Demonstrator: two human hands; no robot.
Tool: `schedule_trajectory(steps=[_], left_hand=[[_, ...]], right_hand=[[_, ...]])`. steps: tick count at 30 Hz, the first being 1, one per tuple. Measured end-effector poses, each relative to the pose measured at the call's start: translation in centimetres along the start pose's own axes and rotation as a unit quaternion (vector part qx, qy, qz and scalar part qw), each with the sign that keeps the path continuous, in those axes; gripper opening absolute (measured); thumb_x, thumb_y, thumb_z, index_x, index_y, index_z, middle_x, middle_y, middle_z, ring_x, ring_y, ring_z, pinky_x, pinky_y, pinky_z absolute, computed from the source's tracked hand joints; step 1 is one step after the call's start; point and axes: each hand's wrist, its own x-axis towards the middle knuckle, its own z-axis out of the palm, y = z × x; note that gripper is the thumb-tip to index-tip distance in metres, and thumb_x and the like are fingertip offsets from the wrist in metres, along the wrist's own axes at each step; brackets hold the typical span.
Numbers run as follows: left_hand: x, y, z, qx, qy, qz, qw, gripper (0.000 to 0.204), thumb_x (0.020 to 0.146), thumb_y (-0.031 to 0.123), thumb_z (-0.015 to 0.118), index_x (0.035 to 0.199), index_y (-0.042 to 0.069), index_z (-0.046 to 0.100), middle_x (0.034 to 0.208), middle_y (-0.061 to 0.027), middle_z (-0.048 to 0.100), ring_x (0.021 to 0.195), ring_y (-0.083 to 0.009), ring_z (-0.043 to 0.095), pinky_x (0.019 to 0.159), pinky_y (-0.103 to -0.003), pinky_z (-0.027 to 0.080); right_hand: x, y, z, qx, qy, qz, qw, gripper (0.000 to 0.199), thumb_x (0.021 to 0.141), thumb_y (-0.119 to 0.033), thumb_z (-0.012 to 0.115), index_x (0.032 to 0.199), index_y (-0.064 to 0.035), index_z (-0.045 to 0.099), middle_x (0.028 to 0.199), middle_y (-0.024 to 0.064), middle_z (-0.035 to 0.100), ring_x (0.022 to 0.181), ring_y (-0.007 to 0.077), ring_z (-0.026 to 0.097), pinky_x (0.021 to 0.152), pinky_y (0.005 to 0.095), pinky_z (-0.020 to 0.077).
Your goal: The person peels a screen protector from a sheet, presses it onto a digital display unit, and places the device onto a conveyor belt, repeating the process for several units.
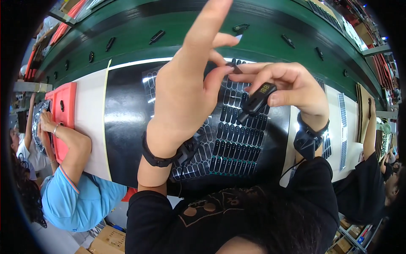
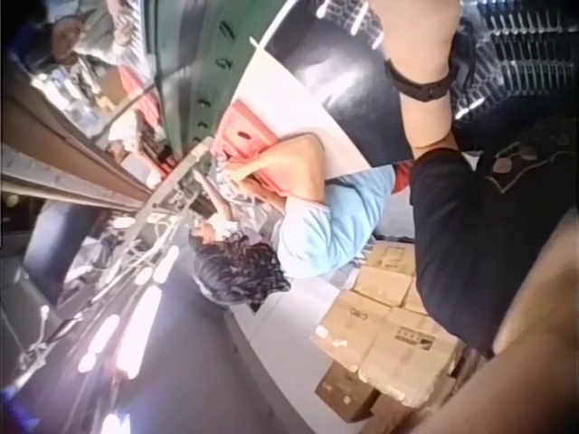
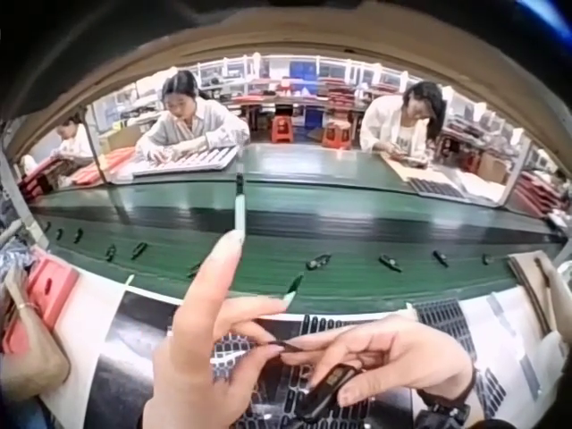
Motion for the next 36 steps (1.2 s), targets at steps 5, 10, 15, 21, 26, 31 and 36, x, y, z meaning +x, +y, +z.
schedule_trajectory(steps=[5, 10, 15, 21, 26, 31, 36], left_hand=[[-0.2, 0.1, 0.1, 0.023, -0.038, 0.028, 0.999, 0.073, 0.065, -0.012, 0.058, 0.125, 0.0, 0.018, 0.102, -0.0168, 0.052, 0.073, -0.0127, 0.055, 0.066, -0.02, 0.044], [-0.5, 0.4, 0.4, 0.047, -0.078, 0.053, 0.994, 0.077, 0.064, -0.012, 0.059, 0.127, 0.0, 0.015, 0.105, -0.0186, 0.05, 0.073, -0.0128, 0.055, 0.067, -0.021, 0.044], [0.5, 2.6, -0.5, 0.078, 0.005, -0.117, 0.99, 0.082, 0.063, -0.013, 0.059, 0.128, 0.002, 0.012, 0.111, -0.0226, 0.045, 0.073, -0.0134, 0.054, 0.067, -0.022, 0.045], [-0.1, 2.0, -0.1, -0.199, 0.018, -0.169, 0.965, 0.084, 0.062, -0.017, 0.056, 0.129, 0.004, 0.011, 0.116, -0.0273, 0.037, 0.07, -0.0142, 0.054, 0.066, -0.022, 0.045], [-0.5, 1.8, 1.1, -0.236, 0.021, -0.182, 0.954, 0.081, 0.064, -0.015, 0.056, 0.129, 0.003, 0.011, 0.116, -0.0259, 0.038, 0.07, -0.0144, 0.053, 0.067, -0.022, 0.045], [-1.2, 0.8, 1.3, -0.278, 0.001, -0.134, 0.951, 0.076, 0.067, -0.012, 0.058, 0.128, 0.002, 0.015, 0.11, -0.0233, 0.045, 0.072, -0.0141, 0.054, 0.069, -0.022, 0.045], [-1.7, -0.4, 1.3, -0.329, -0.05, -0.084, 0.939, 0.079, 0.066, -0.012, 0.058, 0.129, 0.004, 0.012, 0.111, -0.0237, 0.043, 0.073, -0.0151, 0.055, 0.068, -0.022, 0.046]], right_hand=[[0.0, 0.1, 0.3, -0.037, 0.001, 0.004, 0.999, 0.019, 0.067, 0.0, 0.059, 0.085, 0.0054, 0.058, 0.116, 0.0196, 0.045, 0.106, 0.0312, 0.046, 0.091, 0.0353, 0.0341], [-0.2, 0.2, 0.1, -0.04, -0.004, 0.004, 0.999, 0.021, 0.067, 0.0, 0.059, 0.087, 0.0048, 0.057, 0.117, 0.0203, 0.044, 0.106, 0.0297, 0.046, 0.09, 0.0345, 0.0359], [-0.4, -0.3, 0.4, -0.047, 0.135, -0.066, 0.987, 0.025, 0.068, 0.002, 0.06, 0.093, 0.0039, 0.056, 0.103, 0.0173, 0.053, 0.092, 0.0224, 0.054, 0.077, 0.0269, 0.0446], [0.0, -0.3, 2.9, -0.304, 0.284, -0.161, 0.895, 0.03, 0.068, 0.01, 0.058, 0.097, 0.0075, 0.053, 0.093, 0.0155, 0.057, 0.077, 0.0187, 0.059, 0.066, 0.0231, 0.0498], [-0.5, -0.3, 3.5, -0.309, 0.285, -0.157, 0.893, 0.031, 0.066, 0.011, 0.06, 0.096, 0.0084, 0.053, 0.094, 0.0153, 0.057, 0.076, 0.0178, 0.059, 0.064, 0.0234, 0.0502], [-0.5, -0.3, 4.0, -0.35, 0.283, -0.158, 0.879, 0.033, 0.064, 0.009, 0.063, 0.095, 0.0083, 0.054, 0.092, 0.0148, 0.058, 0.076, 0.0171, 0.059, 0.063, 0.023, 0.0501], [-0.5, -0.2, 3.9, -0.375, 0.273, -0.17, 0.869, 0.034, 0.062, 0.008, 0.066, 0.094, 0.0074, 0.055, 0.089, 0.0134, 0.059, 0.076, 0.0164, 0.059, 0.063, 0.0228, 0.0495]])
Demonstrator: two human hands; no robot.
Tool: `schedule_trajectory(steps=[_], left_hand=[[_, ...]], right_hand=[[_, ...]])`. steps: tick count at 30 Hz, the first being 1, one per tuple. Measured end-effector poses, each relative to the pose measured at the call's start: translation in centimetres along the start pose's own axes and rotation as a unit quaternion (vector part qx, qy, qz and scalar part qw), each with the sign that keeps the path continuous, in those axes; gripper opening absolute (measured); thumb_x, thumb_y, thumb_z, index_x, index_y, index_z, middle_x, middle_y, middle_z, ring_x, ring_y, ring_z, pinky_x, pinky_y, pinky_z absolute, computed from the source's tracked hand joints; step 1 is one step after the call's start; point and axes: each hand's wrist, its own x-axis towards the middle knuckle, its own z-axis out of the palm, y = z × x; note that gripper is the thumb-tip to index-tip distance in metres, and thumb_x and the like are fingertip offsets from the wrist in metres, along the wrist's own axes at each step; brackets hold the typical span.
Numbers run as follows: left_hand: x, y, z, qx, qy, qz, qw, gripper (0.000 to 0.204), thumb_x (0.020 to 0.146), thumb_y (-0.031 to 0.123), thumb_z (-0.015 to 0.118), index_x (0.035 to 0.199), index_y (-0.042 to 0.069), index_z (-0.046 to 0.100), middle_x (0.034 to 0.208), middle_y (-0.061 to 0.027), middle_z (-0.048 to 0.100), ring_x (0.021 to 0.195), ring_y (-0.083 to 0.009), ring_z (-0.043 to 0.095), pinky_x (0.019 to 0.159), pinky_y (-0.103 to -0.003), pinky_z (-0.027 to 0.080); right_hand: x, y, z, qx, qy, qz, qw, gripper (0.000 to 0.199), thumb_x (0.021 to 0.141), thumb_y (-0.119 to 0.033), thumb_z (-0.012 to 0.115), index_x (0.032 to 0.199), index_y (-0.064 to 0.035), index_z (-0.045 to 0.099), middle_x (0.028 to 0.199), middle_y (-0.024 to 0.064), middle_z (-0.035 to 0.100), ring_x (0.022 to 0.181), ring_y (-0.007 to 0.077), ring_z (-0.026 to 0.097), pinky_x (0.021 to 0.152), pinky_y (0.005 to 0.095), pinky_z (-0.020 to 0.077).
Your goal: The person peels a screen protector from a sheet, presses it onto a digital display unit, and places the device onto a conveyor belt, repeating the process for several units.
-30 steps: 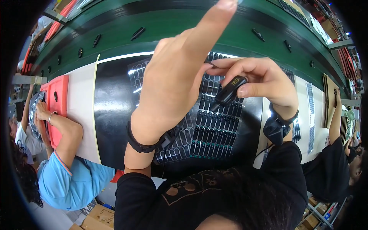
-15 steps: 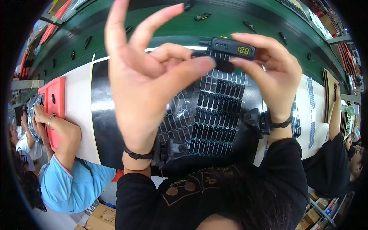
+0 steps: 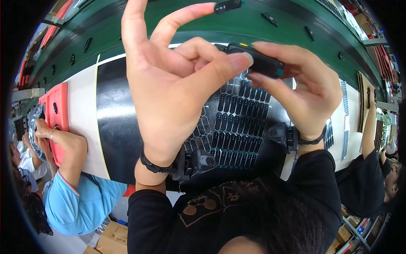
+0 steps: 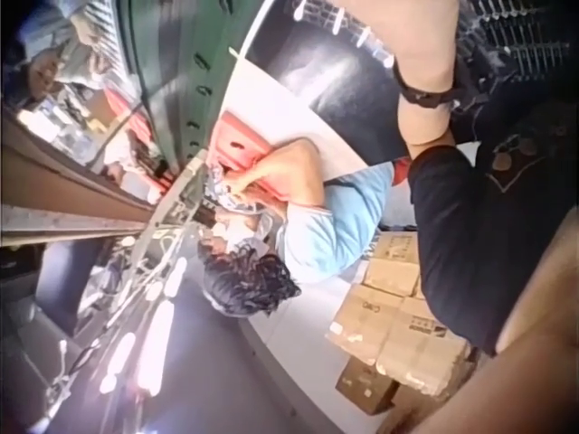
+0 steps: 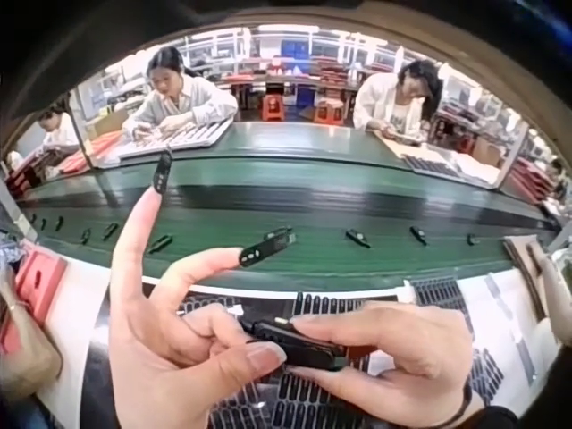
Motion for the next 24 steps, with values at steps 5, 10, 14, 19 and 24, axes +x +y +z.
schedule_trajectory(steps=[5, 10, 14, 19, 24], left_hand=[[-0.2, -1.1, -0.1, -0.045, -0.072, 0.035, 0.996, 0.082, 0.066, -0.013, 0.058, 0.13, 0.006, 0.01, 0.113, -0.0241, 0.042, 0.073, -0.0161, 0.056, 0.067, -0.023, 0.046], [-0.5, -1.9, 0.0, -0.086, -0.142, 0.07, 0.984, 0.085, 0.066, -0.014, 0.058, 0.13, 0.008, 0.008, 0.114, -0.0246, 0.041, 0.073, -0.017, 0.057, 0.066, -0.023, 0.047], [0.5, -3.8, -0.9, -0.12, -0.195, 0.097, 0.969, 0.087, 0.065, -0.015, 0.058, 0.131, 0.01, 0.006, 0.115, -0.0249, 0.04, 0.074, -0.0178, 0.058, 0.065, -0.023, 0.048], [2.3, -5.2, -4.4, -0.151, -0.253, 0.139, 0.946, 0.091, 0.065, -0.016, 0.058, 0.132, 0.012, 0.004, 0.116, -0.0254, 0.039, 0.074, -0.0188, 0.059, 0.064, -0.024, 0.049], [3.4, -4.9, -4.5, -0.181, -0.318, 0.184, 0.912, 0.094, 0.065, -0.017, 0.059, 0.132, 0.014, 0.002, 0.117, -0.0258, 0.037, 0.074, -0.0197, 0.06, 0.064, -0.024, 0.05]], right_hand=[[-0.2, -0.3, 0.0, -0.018, 0.004, -0.009, 1.0, 0.032, 0.062, 0.007, 0.066, 0.092, 0.0052, 0.057, 0.088, 0.0121, 0.059, 0.075, 0.0159, 0.059, 0.062, 0.0225, 0.0488], [-0.4, -0.5, -0.2, -0.048, -0.007, -0.02, 0.999, 0.029, 0.063, 0.006, 0.066, 0.091, 0.004, 0.058, 0.087, 0.0117, 0.059, 0.075, 0.0164, 0.059, 0.062, 0.0225, 0.0489], [-0.4, 0.1, -0.1, -0.12, -0.05, -0.035, 0.991, 0.028, 0.063, 0.005, 0.065, 0.09, 0.0042, 0.058, 0.087, 0.0114, 0.059, 0.074, 0.0169, 0.059, 0.063, 0.023, 0.0493], [-0.2, 0.6, -0.1, 0.019, -0.045, 0.01, 0.999, 0.03, 0.063, 0.006, 0.064, 0.092, 0.005, 0.057, 0.086, 0.0127, 0.058, 0.073, 0.0179, 0.059, 0.062, 0.0238, 0.0503], [0.2, 0.4, -0.1, 0.112, -0.08, 0.083, 0.987, 0.029, 0.064, 0.008, 0.062, 0.093, 0.0055, 0.056, 0.087, 0.014, 0.058, 0.073, 0.0188, 0.06, 0.062, 0.0246, 0.0512]])
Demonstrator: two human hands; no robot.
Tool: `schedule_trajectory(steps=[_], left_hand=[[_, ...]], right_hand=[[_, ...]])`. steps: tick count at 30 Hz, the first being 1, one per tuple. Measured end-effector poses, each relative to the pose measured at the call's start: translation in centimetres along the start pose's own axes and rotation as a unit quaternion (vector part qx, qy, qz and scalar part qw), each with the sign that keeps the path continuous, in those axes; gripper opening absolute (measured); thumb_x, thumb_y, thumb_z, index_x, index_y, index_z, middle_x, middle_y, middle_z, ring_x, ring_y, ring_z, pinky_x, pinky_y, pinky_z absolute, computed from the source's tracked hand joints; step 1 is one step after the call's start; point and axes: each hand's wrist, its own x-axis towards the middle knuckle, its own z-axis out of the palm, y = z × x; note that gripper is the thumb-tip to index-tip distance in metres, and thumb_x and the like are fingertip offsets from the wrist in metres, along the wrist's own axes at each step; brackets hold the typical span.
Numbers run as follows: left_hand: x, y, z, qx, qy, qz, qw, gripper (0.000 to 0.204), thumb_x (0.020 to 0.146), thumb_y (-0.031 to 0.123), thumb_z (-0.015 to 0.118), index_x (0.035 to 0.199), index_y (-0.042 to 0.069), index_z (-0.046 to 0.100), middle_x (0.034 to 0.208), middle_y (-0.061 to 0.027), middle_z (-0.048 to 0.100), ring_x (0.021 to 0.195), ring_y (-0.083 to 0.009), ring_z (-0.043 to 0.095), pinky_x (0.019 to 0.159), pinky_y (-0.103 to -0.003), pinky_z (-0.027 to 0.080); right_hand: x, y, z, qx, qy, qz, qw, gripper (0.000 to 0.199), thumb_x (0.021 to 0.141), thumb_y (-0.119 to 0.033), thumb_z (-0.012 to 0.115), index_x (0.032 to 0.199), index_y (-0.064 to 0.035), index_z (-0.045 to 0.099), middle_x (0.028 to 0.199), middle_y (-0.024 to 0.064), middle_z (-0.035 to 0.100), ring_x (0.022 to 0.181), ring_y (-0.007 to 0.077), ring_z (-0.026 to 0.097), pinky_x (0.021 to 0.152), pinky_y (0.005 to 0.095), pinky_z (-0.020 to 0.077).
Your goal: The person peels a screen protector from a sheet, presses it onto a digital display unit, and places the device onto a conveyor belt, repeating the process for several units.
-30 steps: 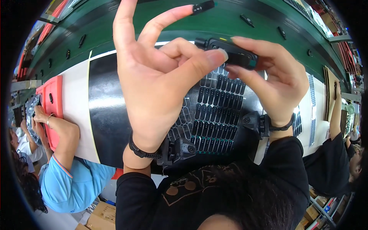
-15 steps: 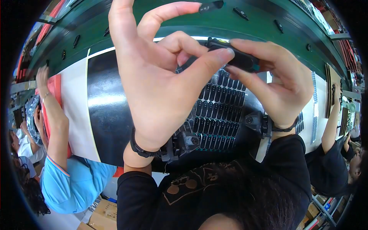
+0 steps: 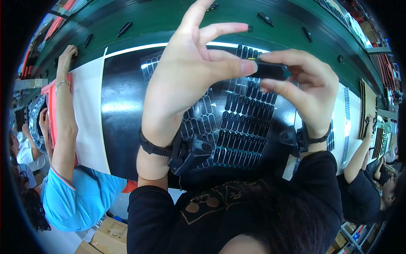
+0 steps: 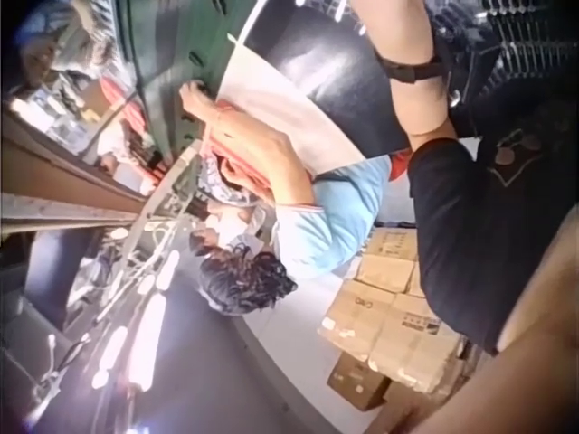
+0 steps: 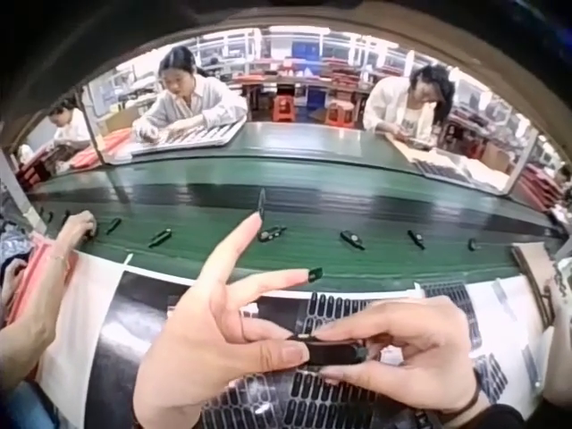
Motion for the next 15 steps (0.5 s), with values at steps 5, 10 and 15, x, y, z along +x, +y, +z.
schedule_trajectory(steps=[5, 10, 15], left_hand=[[4.8, 5.1, 4.3, 0.047, 0.4, -0.472, 0.784, 0.093, 0.064, -0.016, 0.06, 0.132, 0.011, 0.002, 0.11, -0.0243, 0.045, 0.071, -0.0171, 0.06, 0.063, -0.023, 0.05], [4.8, 5.6, 3.6, 0.036, 0.424, -0.485, 0.764, 0.094, 0.064, -0.015, 0.06, 0.132, 0.011, 0.001, 0.104, -0.0224, 0.049, 0.071, -0.0166, 0.06, 0.063, -0.022, 0.05], [0.1, 2.6, -1.4, 0.086, 0.165, -0.147, 0.972, 0.094, 0.065, -0.015, 0.06, 0.132, 0.012, 0.0, 0.1, -0.0213, 0.051, 0.073, -0.0174, 0.059, 0.065, -0.022, 0.049]], right_hand=[[0.8, 1.1, -0.3, 0.016, -0.023, 0.017, 0.999, 0.026, 0.067, 0.002, 0.064, 0.092, 0.0011, 0.059, 0.08, 0.0079, 0.061, 0.063, 0.0079, 0.058, 0.055, 0.0162, 0.0466], [1.8, 1.3, 0.9, 0.104, -0.026, 0.049, 0.993, 0.026, 0.069, 0.001, 0.061, 0.095, 0.0011, 0.057, 0.078, 0.0082, 0.061, 0.062, 0.0081, 0.058, 0.055, 0.0165, 0.0466], [2.8, 0.6, 2.2, 0.179, -0.029, 0.081, 0.98, 0.022, 0.074, 0.0, 0.055, 0.097, 0.0023, 0.056, 0.082, 0.0096, 0.059, 0.064, 0.0111, 0.058, 0.059, 0.019, 0.0471]])
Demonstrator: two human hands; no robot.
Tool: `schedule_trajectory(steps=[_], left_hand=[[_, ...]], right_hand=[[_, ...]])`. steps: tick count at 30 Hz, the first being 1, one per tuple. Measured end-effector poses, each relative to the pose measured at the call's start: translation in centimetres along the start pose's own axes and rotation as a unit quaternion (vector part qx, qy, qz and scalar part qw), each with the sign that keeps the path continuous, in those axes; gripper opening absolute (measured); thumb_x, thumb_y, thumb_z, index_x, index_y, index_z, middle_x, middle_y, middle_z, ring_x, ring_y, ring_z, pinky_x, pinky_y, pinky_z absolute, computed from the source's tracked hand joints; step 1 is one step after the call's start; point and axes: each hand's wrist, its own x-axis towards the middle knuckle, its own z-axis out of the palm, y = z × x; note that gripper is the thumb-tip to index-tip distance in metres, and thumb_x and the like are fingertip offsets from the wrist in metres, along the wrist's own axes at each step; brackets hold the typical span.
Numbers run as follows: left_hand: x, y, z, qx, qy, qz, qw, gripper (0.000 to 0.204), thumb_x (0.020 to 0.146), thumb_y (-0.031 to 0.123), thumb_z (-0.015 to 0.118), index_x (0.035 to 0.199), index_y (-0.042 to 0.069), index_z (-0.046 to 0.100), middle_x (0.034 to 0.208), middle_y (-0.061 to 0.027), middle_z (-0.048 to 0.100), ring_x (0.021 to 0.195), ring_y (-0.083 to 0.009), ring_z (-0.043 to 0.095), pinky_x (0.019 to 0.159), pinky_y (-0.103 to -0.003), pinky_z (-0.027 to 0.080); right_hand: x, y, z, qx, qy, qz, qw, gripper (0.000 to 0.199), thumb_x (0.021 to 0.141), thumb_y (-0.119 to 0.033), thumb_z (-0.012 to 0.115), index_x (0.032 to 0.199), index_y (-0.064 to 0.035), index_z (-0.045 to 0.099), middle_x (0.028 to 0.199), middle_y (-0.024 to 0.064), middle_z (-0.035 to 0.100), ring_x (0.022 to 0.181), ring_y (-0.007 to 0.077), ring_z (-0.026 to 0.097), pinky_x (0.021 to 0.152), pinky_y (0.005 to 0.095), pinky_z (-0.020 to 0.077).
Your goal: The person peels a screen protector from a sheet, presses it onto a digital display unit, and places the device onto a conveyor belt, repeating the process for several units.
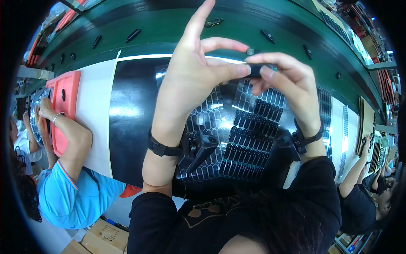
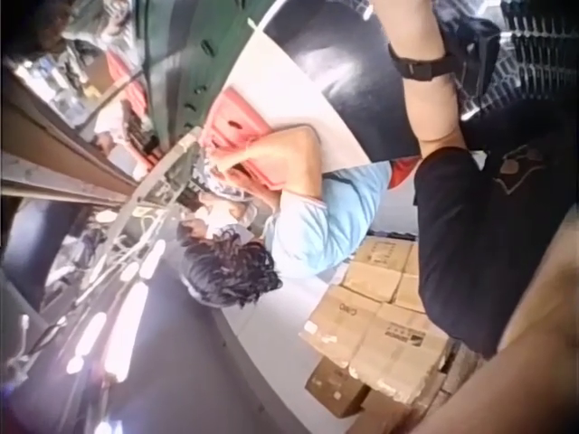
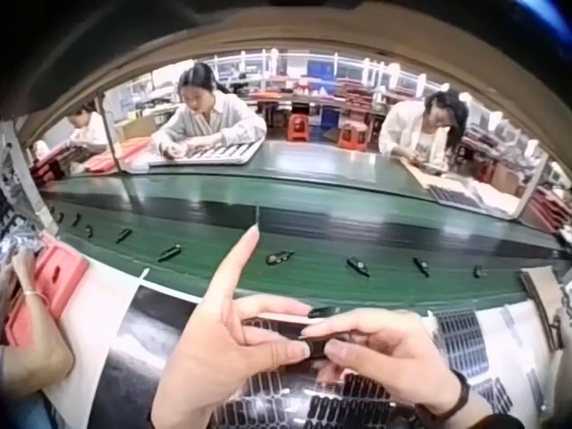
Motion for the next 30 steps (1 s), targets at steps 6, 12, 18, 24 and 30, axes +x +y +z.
schedule_trajectory(steps=[6, 12, 18, 24, 30], left_hand=[[0.7, 4.7, 4.0, -0.023, 0.302, -0.294, 0.907, 0.092, 0.064, -0.015, 0.06, 0.132, 0.011, 0.004, 0.095, -0.0175, 0.052, 0.071, -0.0147, 0.058, 0.063, -0.021, 0.048], [0.7, 5.2, 3.8, 0.088, 0.338, -0.259, 0.9, 0.088, 0.064, -0.014, 0.06, 0.131, 0.01, 0.009, 0.093, -0.0158, 0.053, 0.069, -0.0136, 0.057, 0.061, -0.02, 0.047], [0.6, 5.5, 3.4, 0.202, 0.365, -0.221, 0.881, 0.084, 0.064, -0.014, 0.06, 0.13, 0.008, 0.013, 0.09, -0.0141, 0.053, 0.067, -0.0125, 0.056, 0.059, -0.02, 0.046], [0.2, 5.9, 2.7, 0.316, 0.38, -0.179, 0.85, 0.08, 0.064, -0.013, 0.06, 0.129, 0.007, 0.017, 0.088, -0.0124, 0.054, 0.066, -0.0114, 0.055, 0.057, -0.019, 0.045], [-2.0, 6.5, -0.6, 0.434, 0.309, -0.157, 0.832, 0.062, 0.071, -0.003, 0.06, 0.124, -0.001, 0.027, 0.093, -0.0148, 0.056, 0.076, -0.0118, 0.055, 0.072, -0.02, 0.043]], right_hand=[[0.6, -0.1, -0.3, -0.147, 0.014, -0.105, 0.983, 0.02, 0.079, 0.001, 0.048, 0.097, 0.005, 0.055, 0.085, 0.0104, 0.058, 0.067, 0.0145, 0.058, 0.064, 0.0209, 0.0466], [0.9, 0.1, 0.3, -0.162, 0.002, -0.047, 0.986, 0.019, 0.081, -0.002, 0.048, 0.097, 0.0052, 0.055, 0.086, 0.01, 0.058, 0.069, 0.0144, 0.058, 0.063, 0.0211, 0.047], [1.8, 1.5, -0.5, -0.034, -0.037, 0.026, 0.998, 0.024, 0.082, -0.008, 0.05, 0.103, 0.0044, 0.052, 0.087, 0.0116, 0.057, 0.07, 0.0154, 0.059, 0.064, 0.023, 0.0494], [2.9, 3.7, -1.8, 0.2, -0.09, 0.127, 0.967, 0.032, 0.083, -0.01, 0.048, 0.11, 0.0056, 0.043, 0.09, 0.0153, 0.055, 0.074, 0.017, 0.058, 0.068, 0.0257, 0.051], [2.6, 5.0, -1.7, 0.35, -0.176, 0.201, 0.898, 0.031, 0.084, -0.008, 0.042, 0.111, 0.0074, 0.039, 0.09, 0.0161, 0.051, 0.078, 0.0171, 0.056, 0.07, 0.0289, 0.0516]])
